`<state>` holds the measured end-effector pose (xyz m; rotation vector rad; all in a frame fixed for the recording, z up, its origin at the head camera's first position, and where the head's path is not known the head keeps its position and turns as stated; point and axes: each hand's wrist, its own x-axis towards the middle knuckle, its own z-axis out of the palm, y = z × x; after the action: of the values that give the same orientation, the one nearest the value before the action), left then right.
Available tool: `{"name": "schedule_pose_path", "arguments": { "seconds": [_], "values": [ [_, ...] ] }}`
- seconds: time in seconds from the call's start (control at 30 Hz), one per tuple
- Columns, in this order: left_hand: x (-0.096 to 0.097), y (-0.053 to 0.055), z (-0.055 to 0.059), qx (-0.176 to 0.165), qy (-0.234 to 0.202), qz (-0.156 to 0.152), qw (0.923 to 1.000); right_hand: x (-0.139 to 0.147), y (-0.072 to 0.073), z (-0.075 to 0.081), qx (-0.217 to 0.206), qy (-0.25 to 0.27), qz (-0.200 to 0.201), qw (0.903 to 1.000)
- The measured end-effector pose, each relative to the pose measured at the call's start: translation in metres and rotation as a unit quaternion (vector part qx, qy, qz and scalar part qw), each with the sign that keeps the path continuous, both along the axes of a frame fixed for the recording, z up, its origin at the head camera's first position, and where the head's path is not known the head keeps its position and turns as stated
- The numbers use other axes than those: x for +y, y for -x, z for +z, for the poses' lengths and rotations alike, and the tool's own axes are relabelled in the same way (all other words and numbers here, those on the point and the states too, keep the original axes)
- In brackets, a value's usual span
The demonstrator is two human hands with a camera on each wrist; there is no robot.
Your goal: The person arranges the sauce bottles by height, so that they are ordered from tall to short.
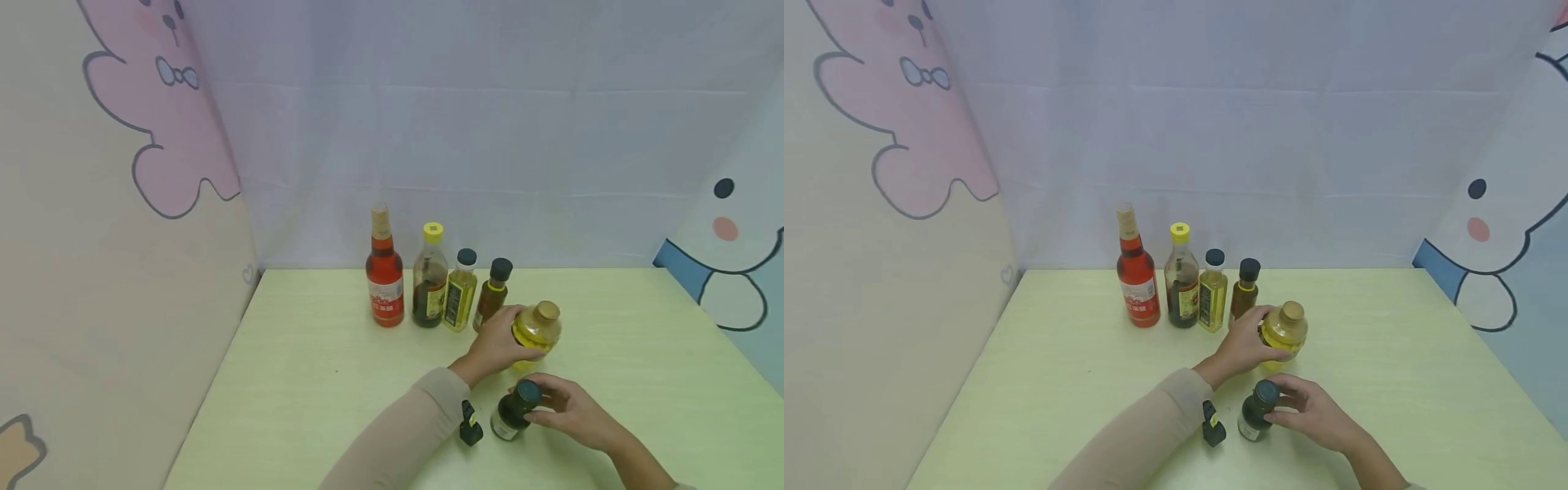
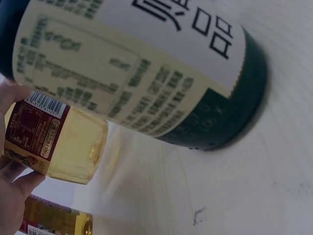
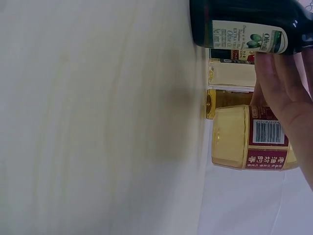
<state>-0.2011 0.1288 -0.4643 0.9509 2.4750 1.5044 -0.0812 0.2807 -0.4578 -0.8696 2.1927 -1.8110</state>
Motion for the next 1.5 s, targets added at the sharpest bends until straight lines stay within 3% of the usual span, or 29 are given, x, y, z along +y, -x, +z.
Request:
{"name": "schedule_pose_path", "arguments": {
  "seconds": [0.43, 1.03, 1.5],
  "values": [
    [0.015, 0.006, -0.007, 0.018, 0.003, 0.006, 0.9998, -0.003, -0.002, 0.002, 0.004, -0.012, -0.015, 0.9998],
    [0.022, 0.014, -0.009, -0.029, 0.008, 0.027, 0.9992, 0.002, -0.004, -0.001, 0.009, -0.028, -0.029, 0.9992],
    [0.033, 0.015, -0.007, -0.034, 0.012, 0.055, 0.9978, 0.004, -0.006, 0.003, 0.029, -0.030, -0.047, 0.9980]
  ]
}}
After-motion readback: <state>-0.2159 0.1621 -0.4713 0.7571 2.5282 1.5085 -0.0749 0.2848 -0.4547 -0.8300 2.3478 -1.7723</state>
